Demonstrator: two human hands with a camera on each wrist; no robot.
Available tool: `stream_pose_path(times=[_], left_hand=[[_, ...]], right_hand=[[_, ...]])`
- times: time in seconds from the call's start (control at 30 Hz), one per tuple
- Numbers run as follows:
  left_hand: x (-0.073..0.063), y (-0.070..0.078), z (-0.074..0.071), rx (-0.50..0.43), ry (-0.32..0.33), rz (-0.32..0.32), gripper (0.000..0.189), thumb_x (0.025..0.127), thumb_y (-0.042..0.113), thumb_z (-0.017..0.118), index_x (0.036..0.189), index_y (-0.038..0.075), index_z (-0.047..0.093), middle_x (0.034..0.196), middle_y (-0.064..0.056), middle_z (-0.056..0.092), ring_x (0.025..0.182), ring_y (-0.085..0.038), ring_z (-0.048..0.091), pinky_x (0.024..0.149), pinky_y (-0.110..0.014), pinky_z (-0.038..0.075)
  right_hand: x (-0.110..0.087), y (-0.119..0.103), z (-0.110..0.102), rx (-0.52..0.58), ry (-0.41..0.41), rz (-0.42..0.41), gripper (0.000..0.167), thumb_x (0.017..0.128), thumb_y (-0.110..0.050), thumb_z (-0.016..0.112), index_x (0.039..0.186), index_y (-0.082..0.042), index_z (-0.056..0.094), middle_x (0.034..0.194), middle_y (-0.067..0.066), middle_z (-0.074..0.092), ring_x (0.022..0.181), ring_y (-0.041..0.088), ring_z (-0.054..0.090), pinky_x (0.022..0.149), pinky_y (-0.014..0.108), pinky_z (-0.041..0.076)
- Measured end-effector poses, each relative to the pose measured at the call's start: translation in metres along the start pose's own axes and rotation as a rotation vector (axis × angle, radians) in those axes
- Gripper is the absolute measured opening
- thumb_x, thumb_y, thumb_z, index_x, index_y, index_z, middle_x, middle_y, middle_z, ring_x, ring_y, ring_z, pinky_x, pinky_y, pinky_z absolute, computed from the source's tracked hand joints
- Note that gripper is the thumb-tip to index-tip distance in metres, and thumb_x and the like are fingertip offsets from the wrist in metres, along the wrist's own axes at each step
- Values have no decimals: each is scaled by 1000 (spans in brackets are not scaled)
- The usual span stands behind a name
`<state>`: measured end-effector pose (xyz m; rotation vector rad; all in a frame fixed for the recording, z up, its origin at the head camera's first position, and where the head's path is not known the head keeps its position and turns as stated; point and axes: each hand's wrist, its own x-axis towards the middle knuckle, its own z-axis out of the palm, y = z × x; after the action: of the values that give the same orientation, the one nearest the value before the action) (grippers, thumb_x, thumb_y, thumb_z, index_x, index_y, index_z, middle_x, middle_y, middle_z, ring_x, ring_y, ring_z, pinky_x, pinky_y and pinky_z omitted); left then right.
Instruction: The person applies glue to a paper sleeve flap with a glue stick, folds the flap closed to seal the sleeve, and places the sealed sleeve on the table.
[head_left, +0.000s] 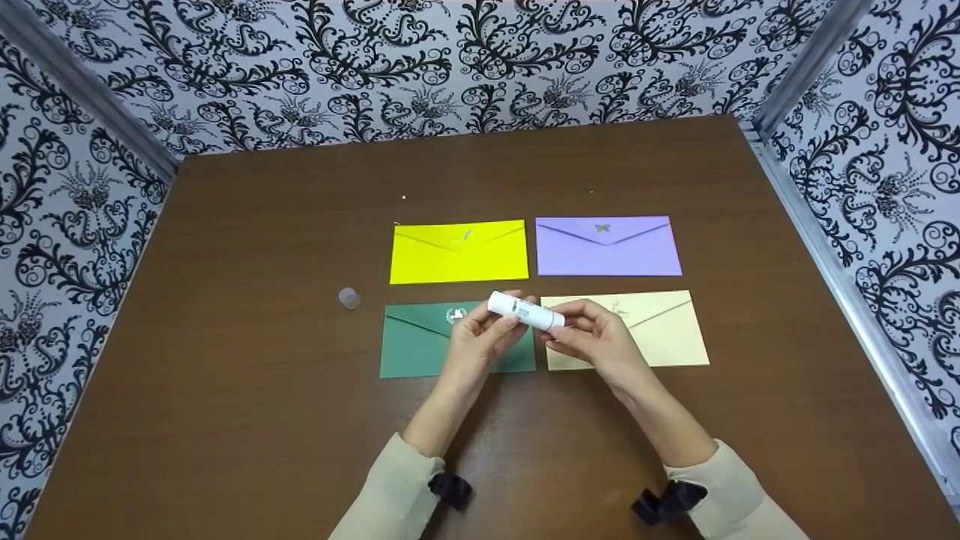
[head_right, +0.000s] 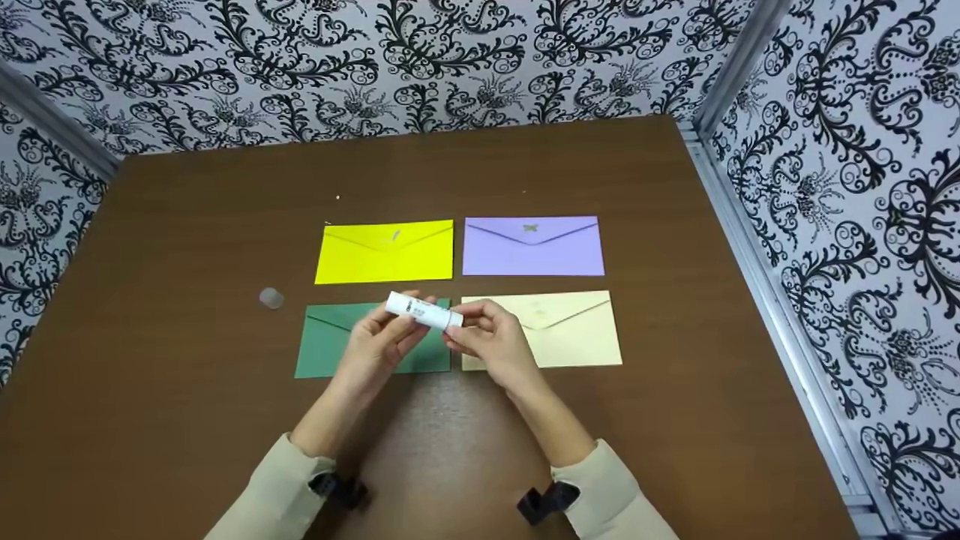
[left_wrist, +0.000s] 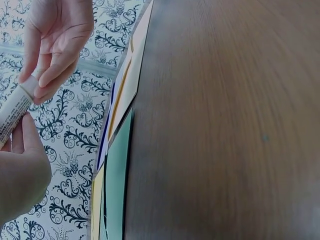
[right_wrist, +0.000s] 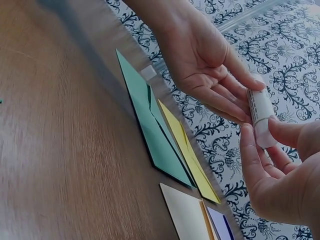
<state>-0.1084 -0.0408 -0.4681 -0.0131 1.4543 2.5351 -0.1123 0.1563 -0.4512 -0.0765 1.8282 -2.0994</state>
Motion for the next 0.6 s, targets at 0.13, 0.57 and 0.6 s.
stream_pose_path(times=[0.13, 0.57, 0.6], left_hand=[[0, -1, -1, -9, -12, 4, 50, 96, 7, 65, 139, -10, 48, 129, -15, 68, 118, -17, 67, 102, -36, 53], [0, 1, -1, -8, -14, -1, 49, 97, 6, 63, 140, -10, 47, 134, -22, 63, 118, -17, 67, 103, -37, 52], [0, 2, -1, -11, -15, -3, 49, 97, 6, 63, 140, -11, 47, 133, -21, 64, 118, -17, 67, 104, -37, 52]], right_hand=[[0, 2, 0, -9, 21, -37, 35, 91, 3, 67, 123, 8, 53, 105, 3, 68, 95, 12, 71, 90, 33, 60], [1, 2, -1, -2, 32, 42, 32, 102, -14, 56, 126, 7, 56, 104, 2, 70, 91, 16, 73, 86, 33, 61], [1, 2, -2, -3, 31, 41, 31, 102, -14, 56, 125, 7, 56, 103, 2, 70, 91, 16, 73, 86, 33, 61]])
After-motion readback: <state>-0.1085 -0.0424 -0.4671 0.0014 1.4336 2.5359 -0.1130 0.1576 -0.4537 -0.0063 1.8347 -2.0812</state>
